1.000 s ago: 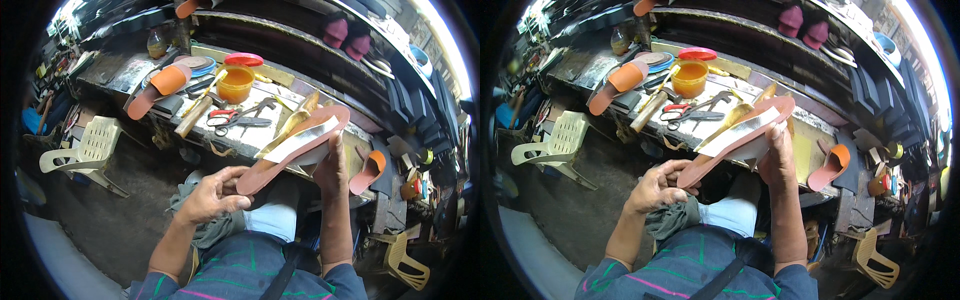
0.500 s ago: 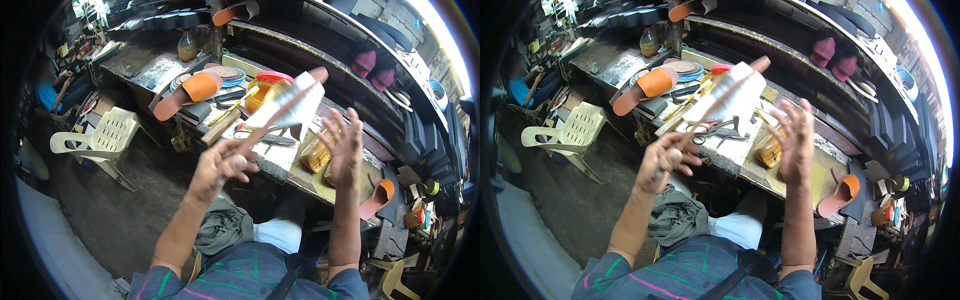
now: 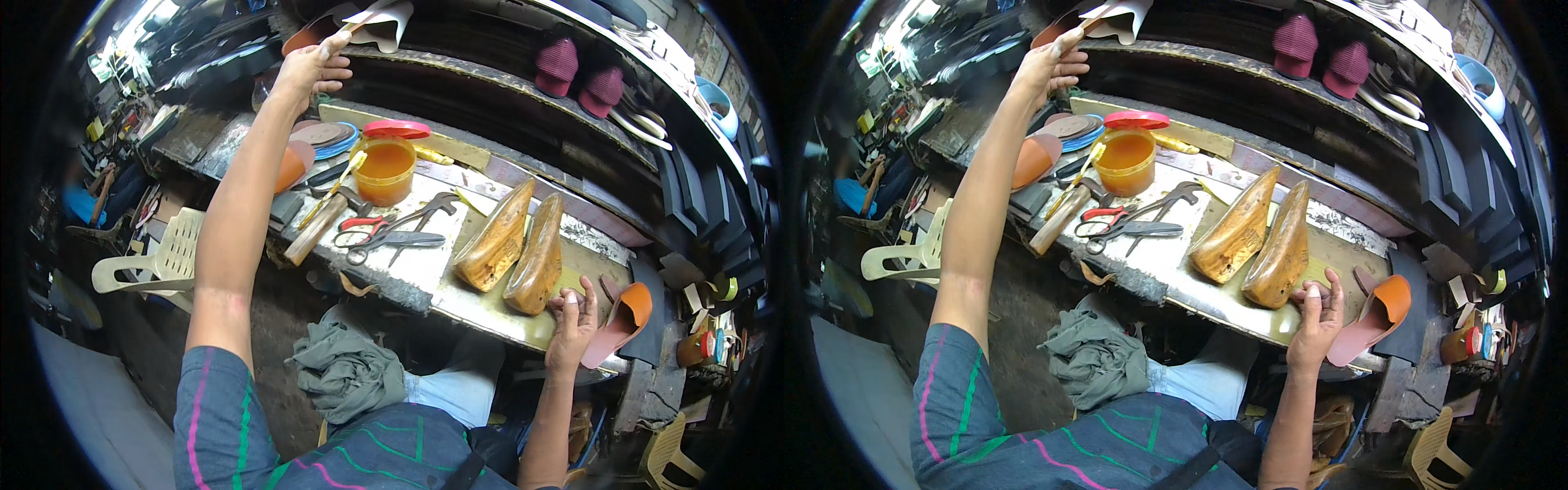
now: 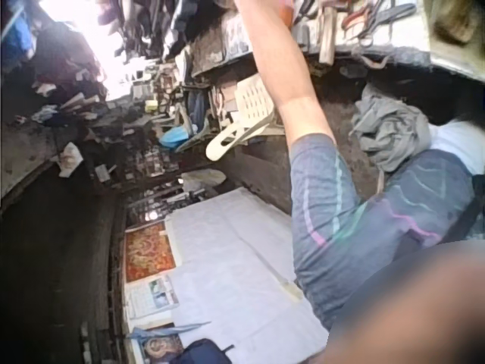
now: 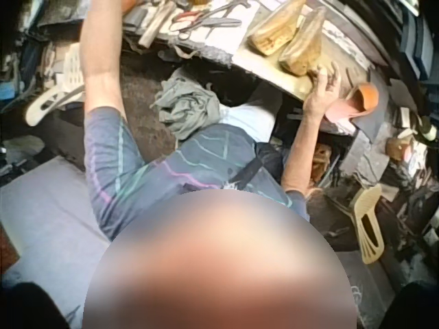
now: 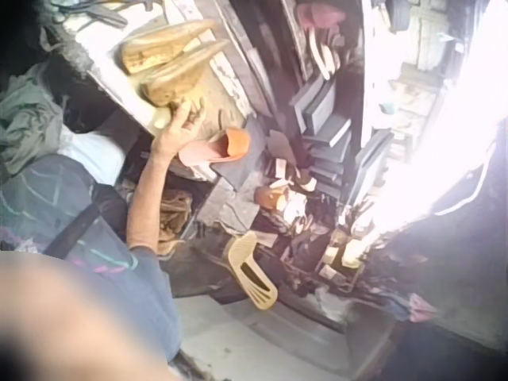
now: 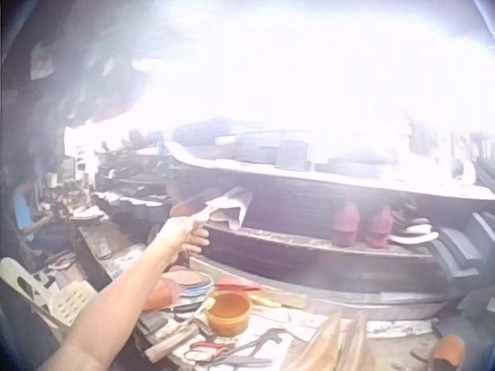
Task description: The person applies glue to the sole of a sandal using a brush, then presses the upper onto the sole. The process is repeated for a second sandal. The person handles the sandals and a brush, working at a bench with tools and materials.
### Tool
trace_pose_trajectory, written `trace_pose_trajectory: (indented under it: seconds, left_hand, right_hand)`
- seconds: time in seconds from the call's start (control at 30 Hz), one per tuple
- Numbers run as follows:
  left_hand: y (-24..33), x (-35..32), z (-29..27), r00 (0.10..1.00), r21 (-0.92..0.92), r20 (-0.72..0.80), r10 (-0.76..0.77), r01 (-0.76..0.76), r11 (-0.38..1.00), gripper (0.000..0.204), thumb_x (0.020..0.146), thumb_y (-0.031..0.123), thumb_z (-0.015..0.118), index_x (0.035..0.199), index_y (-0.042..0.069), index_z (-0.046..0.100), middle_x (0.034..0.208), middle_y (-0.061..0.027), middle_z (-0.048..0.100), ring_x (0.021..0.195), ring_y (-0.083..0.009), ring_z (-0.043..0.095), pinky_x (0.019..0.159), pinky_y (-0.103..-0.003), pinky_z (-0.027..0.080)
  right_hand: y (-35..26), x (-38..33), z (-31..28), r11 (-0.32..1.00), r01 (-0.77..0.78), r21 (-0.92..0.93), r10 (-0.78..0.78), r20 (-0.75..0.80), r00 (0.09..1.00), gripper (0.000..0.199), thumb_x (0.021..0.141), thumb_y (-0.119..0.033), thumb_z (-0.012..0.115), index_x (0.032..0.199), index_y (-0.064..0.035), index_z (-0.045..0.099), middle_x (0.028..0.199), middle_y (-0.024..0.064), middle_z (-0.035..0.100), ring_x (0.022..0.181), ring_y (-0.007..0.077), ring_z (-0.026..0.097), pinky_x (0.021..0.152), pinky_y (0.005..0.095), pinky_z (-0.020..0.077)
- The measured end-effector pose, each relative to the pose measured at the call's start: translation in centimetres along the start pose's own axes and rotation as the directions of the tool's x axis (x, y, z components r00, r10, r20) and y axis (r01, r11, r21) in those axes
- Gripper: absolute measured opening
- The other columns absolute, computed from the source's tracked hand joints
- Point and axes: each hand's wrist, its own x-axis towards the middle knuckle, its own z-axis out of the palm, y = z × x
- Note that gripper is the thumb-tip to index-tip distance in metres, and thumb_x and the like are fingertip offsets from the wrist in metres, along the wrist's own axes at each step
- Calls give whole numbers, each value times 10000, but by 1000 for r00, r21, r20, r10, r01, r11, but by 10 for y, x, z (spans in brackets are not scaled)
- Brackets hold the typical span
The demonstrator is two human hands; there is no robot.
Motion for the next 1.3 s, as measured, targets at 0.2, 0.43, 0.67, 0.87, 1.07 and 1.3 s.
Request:
trace_pose_trajectory:
  seconds: [0.2, 0.43, 0.67, 0.87, 1.07, 1.3]
  left_hand:
    - [-13, 46, 27, 997, 31, -56, -58, 60, 998, 755, 913, 630, 773, 1356, 24, 688, 1226, -169, 745, 1021, -267, 775, 842, -354, 634]
    - [-24, 51, 18, 992, -85, -33, -121, 118, 989, 862, 911, 732, 724, 1522, 148, 552, 1227, -136, 718, 1010, -203, 744, 793, -326, 633]
    - [-41, 45, 21, 996, -195, 2, -92, 90, 977, 896, 925, 725, 717, 1557, 136, 479, 1356, -184, 648, 1163, -286, 698, 922, -427, 611]
    - [-45, 39, 17, 998, -171, 39, -55, 61, 983, 1025, 873, 748, 760, 1563, 74, 415, 1385, -203, 626, 1157, -292, 701, 904, -432, 627]
    - [-36, 28, 12, 999, -88, 15, -45, 46, 995, 1050, 876, 686, 798, 1598, 50, 378, 1425, -233, 613, 1178, -313, 711, 902, -435, 638]
    - [-20, -16, -13, 993, 299, -58, 101, -80, 951, 758, 956, 421, 796, 1550, 60, 494, 1320, -188, 721, 1120, -272, 748, 865, -396, 648]
  right_hand:
    - [-9, -1, 10, 997, -33, -75, 30, -48, 998, 427, 1085, -140, 649, 1481, -10, 553, 1101, 60, 674, 966, 133, 668, 930, 304, 551]
    - [-10, -3, 11, 992, -18, -124, 15, -25, 1000, 402, 1091, -121, 633, 1470, -6, 562, 1102, 59, 676, 967, 127, 660, 935, 297, 525]
    - [-8, -2, 12, 990, -4, -143, -1, -35, 999, 379, 1088, -115, 634, 1446, -2, 581, 1087, 60, 674, 960, 125, 656, 946, 295, 521]
    - [-6, -1, 12, 990, -6, -138, -1, -50, 999, 385, 1089, -142, 644, 1443, 0, 587, 1076, 64, 669, 952, 125, 655, 941, 297, 532]
    - [-2, 0, 10, 990, 9, -142, -16, -50, 999, 396, 1093, -160, 648, 1448, 3, 585, 1077, 66, 671, 945, 123, 658, 926, 299, 549]
    - [-3, 1, 9, 991, 4, -132, -11, -49, 999, 385, 1095, -145, 645, 1444, 6, 586, 1075, 67, 672, 930, 124, 659, 918, 297, 556]
